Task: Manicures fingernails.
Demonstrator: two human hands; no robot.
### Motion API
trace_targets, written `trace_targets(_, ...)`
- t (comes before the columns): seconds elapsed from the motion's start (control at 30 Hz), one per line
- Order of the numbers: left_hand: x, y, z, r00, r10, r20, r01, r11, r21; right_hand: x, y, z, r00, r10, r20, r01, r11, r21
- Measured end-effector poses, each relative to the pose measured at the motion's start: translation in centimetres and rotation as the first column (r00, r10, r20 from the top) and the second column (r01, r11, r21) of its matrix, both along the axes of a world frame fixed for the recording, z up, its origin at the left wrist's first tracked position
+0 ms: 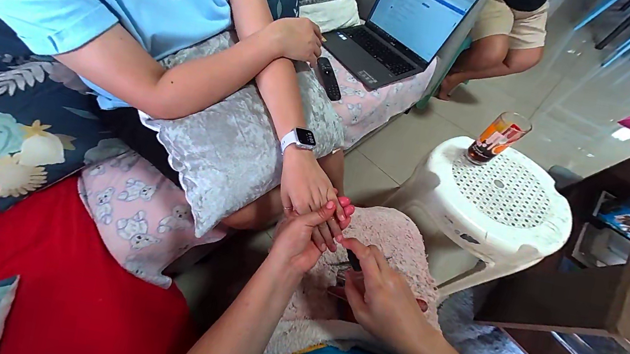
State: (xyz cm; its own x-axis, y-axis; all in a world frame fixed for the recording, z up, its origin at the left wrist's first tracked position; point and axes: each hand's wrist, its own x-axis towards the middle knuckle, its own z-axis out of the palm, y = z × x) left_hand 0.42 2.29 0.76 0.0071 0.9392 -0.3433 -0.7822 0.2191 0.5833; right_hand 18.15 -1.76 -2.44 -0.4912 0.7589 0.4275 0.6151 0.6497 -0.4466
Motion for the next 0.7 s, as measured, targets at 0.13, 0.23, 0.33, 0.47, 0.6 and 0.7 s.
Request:
trace_targets(0.13,0.1,0.0,0.0,1.0,0.007,-0.015,-0.007,1.0,-0.015,-0.7,-0.1,0.5,0.999,0.037,-0.005,-0.037,0.999,0.004)
trace_targets(0.23,0.1,-0.1,0.0,1.0,0.003,-0.015,-0.004,1.0,-0.022,-1.0,0.0,0.5,0.999,0.032,-0.02,-0.032,0.999,-0.005)
trace_targets(0.33,0.1,-0.1,0.0,1.0,0.001,-0.013,-0.002,1.0,-0.029,-0.8,0.3,-0.1,0.995,0.079,-0.058,-0.077,0.996,0.041)
trace_targets(0.47,-0.3,0.0,-0.6,0.996,-0.054,-0.075,0.053,0.999,-0.014,-0.7,-0.7,-0.2,0.931,0.365,0.008,-0.365,0.931,0.007)
trace_targets(0.6,-0.9,0.3,-1.2,0.981,-0.113,-0.158,0.112,0.994,-0.017,-1.3,-2.0,-0.5,0.792,0.586,0.171,-0.54,0.804,-0.25)
trace_targets(0.7,-1.4,0.6,-1.6,0.966,-0.135,-0.221,0.134,0.991,-0.019,-1.1,-2.0,-0.8,0.787,0.57,0.238,-0.512,0.817,-0.263)
